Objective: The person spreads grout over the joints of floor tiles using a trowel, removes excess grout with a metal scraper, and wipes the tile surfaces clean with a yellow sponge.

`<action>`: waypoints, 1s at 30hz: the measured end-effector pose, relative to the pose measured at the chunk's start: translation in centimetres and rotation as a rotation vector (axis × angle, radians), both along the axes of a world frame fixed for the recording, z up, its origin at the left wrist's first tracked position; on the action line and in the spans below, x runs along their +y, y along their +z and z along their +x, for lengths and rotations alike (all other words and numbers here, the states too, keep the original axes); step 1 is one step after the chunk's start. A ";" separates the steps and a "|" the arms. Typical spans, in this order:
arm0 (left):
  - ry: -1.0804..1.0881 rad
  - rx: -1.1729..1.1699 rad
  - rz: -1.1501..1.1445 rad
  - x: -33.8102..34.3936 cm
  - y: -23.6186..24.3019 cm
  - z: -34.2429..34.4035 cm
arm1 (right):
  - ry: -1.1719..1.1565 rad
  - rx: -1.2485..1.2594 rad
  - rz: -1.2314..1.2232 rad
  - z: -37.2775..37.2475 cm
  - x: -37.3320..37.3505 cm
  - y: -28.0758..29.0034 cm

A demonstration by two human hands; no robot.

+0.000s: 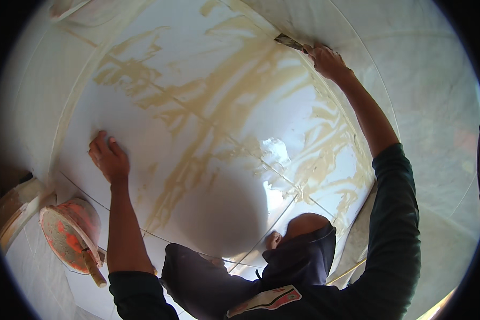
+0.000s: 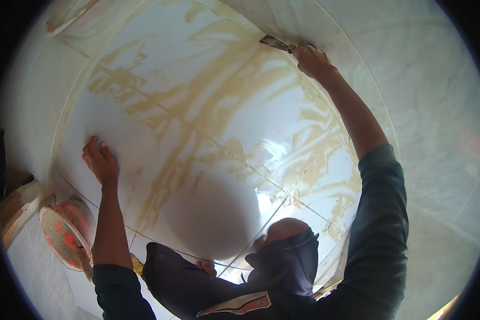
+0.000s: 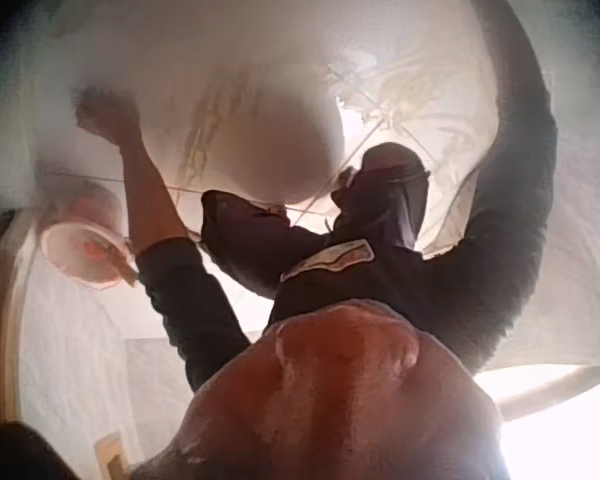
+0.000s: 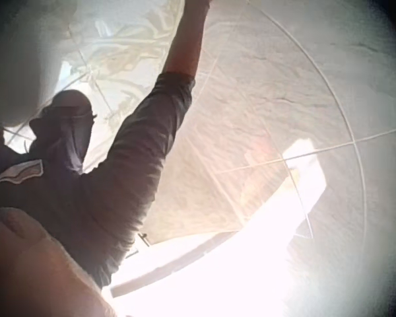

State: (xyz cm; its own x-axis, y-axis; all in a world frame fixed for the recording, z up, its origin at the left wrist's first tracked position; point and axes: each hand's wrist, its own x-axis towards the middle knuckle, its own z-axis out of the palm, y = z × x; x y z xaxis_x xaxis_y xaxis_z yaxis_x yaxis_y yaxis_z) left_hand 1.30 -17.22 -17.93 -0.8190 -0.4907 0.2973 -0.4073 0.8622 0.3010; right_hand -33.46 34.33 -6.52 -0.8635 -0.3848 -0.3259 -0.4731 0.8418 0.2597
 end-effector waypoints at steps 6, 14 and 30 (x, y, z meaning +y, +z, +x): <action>-0.037 0.011 -0.071 -0.1 -0.5 -0.2 | -0.079 -0.013 -0.003 7.2 9.8 1.3; -0.081 -0.321 -0.182 -3.2 1.2 0.5 | -0.158 -0.015 -0.075 16.9 24.7 1.1; -0.525 -0.364 -0.191 10.1 15.5 3.6 | -0.441 0.015 -0.006 33.8 51.9 0.5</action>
